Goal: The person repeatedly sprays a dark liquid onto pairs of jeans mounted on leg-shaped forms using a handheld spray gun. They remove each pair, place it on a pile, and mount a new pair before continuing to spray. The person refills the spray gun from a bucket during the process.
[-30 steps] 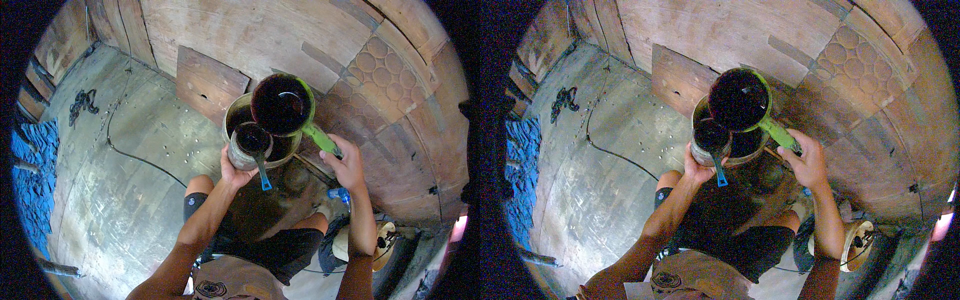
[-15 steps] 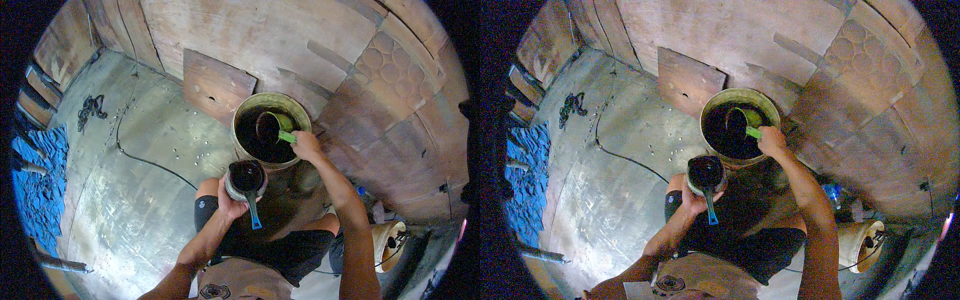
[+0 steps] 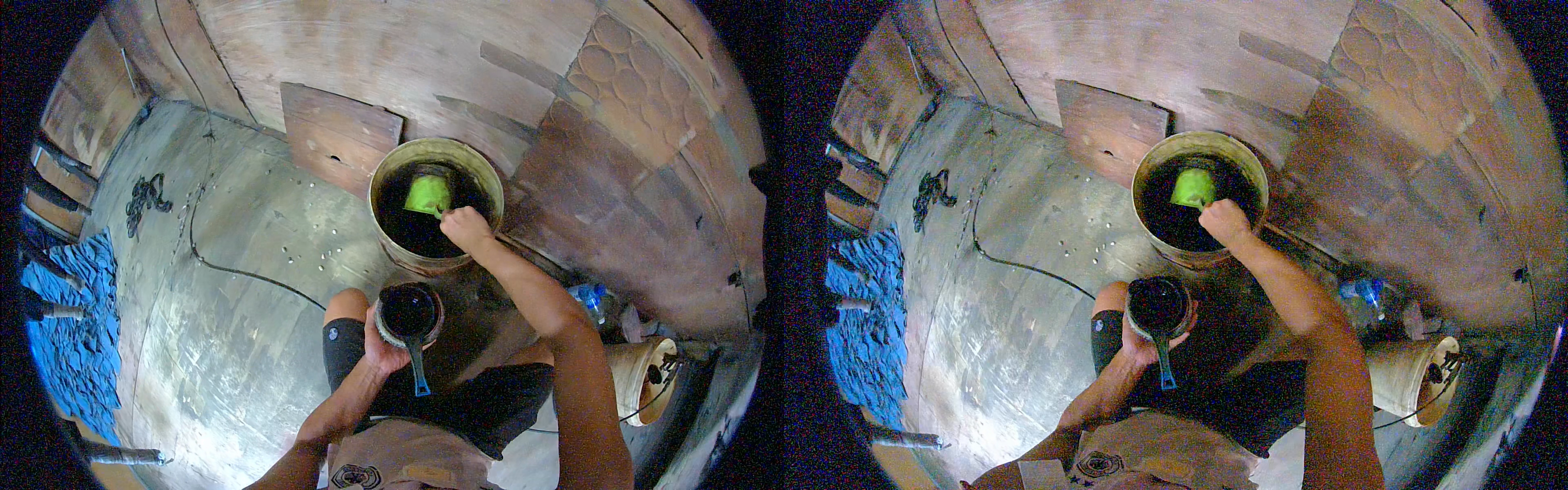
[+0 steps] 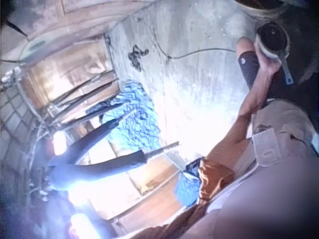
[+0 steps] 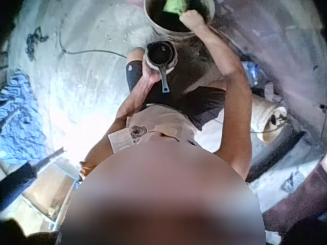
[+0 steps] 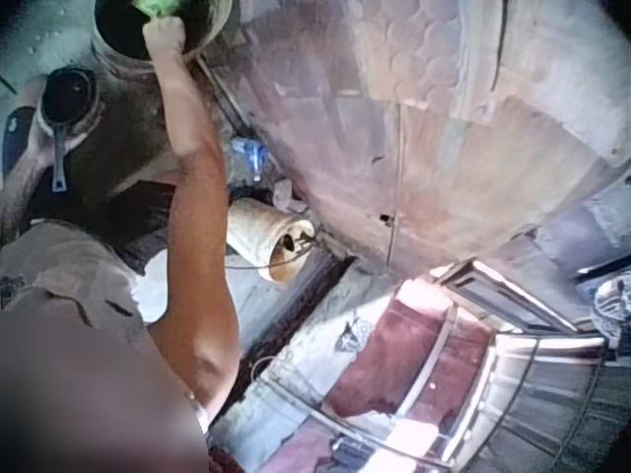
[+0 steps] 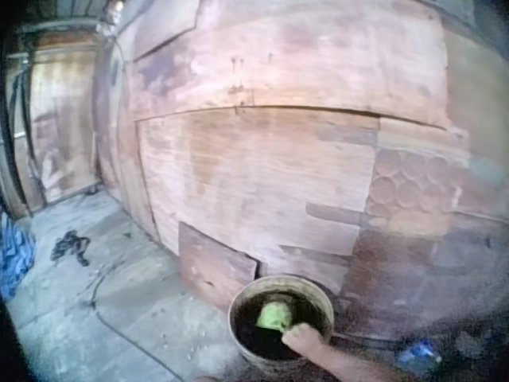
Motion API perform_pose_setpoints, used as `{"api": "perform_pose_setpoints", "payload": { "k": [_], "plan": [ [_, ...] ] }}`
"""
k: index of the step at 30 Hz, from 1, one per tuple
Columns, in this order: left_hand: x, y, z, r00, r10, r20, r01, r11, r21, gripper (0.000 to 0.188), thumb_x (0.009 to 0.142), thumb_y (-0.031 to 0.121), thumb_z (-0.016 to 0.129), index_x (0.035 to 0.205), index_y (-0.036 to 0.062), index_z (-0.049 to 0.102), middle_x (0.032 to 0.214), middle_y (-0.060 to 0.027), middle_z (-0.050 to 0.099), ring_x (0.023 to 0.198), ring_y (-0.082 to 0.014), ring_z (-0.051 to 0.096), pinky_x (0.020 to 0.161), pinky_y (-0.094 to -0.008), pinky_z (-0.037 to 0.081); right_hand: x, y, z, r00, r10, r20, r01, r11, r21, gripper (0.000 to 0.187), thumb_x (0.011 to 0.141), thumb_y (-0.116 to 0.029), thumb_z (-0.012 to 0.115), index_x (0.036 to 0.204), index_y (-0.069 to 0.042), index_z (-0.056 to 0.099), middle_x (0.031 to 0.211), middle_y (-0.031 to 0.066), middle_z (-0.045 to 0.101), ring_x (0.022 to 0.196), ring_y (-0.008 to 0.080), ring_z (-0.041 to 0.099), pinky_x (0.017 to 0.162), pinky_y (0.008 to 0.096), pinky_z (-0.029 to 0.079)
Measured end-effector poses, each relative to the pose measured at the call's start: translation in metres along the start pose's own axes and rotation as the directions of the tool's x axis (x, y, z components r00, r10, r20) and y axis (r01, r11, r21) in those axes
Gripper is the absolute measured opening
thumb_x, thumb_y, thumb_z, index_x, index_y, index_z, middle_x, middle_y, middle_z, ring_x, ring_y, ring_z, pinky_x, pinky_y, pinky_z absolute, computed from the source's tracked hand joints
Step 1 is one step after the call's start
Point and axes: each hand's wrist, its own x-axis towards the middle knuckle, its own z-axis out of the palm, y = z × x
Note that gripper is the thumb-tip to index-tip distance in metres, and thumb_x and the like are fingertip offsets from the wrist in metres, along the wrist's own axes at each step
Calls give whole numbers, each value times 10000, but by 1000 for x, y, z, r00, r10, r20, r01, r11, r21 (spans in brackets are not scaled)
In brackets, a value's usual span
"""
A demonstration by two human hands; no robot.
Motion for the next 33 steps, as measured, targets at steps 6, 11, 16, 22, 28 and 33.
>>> {"api": "perform_pose_setpoints", "payload": {
  "k": [6,11,16,22,28,33],
  "plan": [
    [15,0,-2,999,-25,47,29,996,-89,851,914,709,487,1512,107,420,1526,-211,439,1372,-413,457,1105,-615,400,-13,-9,-9,999,8,-43,-14,991,-130,139,790,-127,658,832,-96,788,812,99,743,711,221,727,585,361,579],
    [23,-2,2,1000,11,-6,-11,999,-41,874,897,697,544,1504,80,426,1529,-228,434,1417,-409,411,1175,-596,332,-43,10,-44,919,395,-5,-355,832,426,259,758,-70,699,1010,-33,750,863,200,725,773,362,722,701,458,590],
    [31,-7,6,1000,-16,6,16,997,-72,853,896,681,563,1500,91,437,1522,-216,448,1400,-407,436,1176,-592,333,-108,25,-75,769,639,-9,-352,434,830,448,771,-91,755,1205,-7,684,985,206,740,825,344,733,809,429,575],
    [45,-13,3,993,-116,-6,114,987,-116,814,910,649,560,1499,99,444,1523,-231,443,1383,-410,457,1162,-598,352,-224,6,-100,547,808,217,-173,-145,974,465,900,-140,730,1328,6,620,850,-4,688,689,109,618,631,262,500],
    [57,-29,-8,993,-109,-38,110,993,35,849,927,694,456,1511,77,427,1500,-224,480,1378,-411,468,1162,-557,384,-279,-52,2,85,885,458,-97,-450,888,424,891,-123,733,1283,9,640,966,57,694,864,158,650,790,305,522],
    [62,-39,-17,989,-145,-25,146,986,78,856,927,694,450,1516,74,417,1509,-230,468,1390,-433,445,1166,-558,380,-252,-91,182,29,888,460,95,-460,883,309,904,-109,715,1194,-40,635,822,30,673,667,150,614,534,302,462]
  ]
}}
